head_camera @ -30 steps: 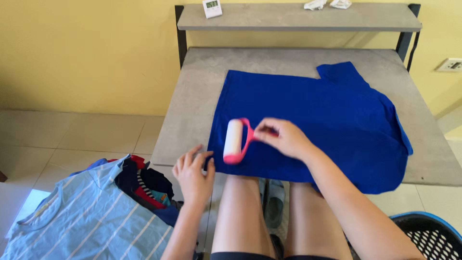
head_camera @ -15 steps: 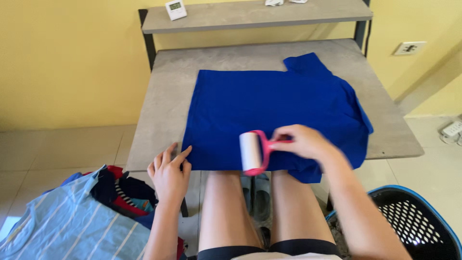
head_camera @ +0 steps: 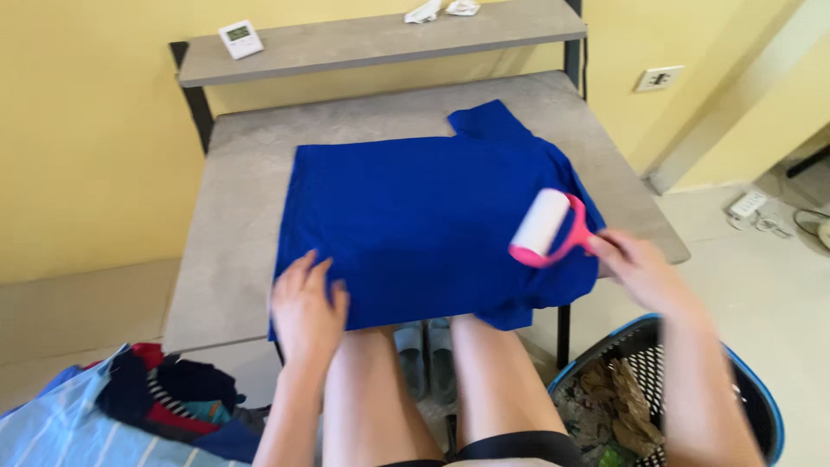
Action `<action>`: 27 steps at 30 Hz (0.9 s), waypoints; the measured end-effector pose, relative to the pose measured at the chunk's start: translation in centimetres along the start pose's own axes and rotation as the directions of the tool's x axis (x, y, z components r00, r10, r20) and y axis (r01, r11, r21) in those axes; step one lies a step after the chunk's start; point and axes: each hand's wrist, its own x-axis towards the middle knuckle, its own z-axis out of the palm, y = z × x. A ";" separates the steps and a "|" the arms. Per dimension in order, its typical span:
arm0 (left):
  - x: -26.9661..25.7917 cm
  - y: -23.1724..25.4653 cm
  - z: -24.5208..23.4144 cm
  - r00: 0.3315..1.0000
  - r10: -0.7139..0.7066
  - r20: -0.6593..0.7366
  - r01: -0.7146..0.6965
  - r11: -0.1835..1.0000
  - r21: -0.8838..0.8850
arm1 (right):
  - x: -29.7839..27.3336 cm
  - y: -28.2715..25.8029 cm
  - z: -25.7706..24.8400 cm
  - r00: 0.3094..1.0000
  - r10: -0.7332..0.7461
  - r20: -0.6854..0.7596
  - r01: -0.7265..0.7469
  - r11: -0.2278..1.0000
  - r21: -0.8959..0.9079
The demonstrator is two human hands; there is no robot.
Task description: The person removes lint from several garments using a pink lint roller. They take a striped shirt, a blue polo, gray shorts, and a patterned shirt from a laundry basket, lay each on a table, roll the garment to remove lint, then set it aside.
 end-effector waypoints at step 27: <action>8.2 -4.3 4.0 0.979 0.061 0.197 -0.075 0.995 0.068 | 13.8 -9.0 9.1 0.969 -0.209 0.133 0.203 0.977 0.060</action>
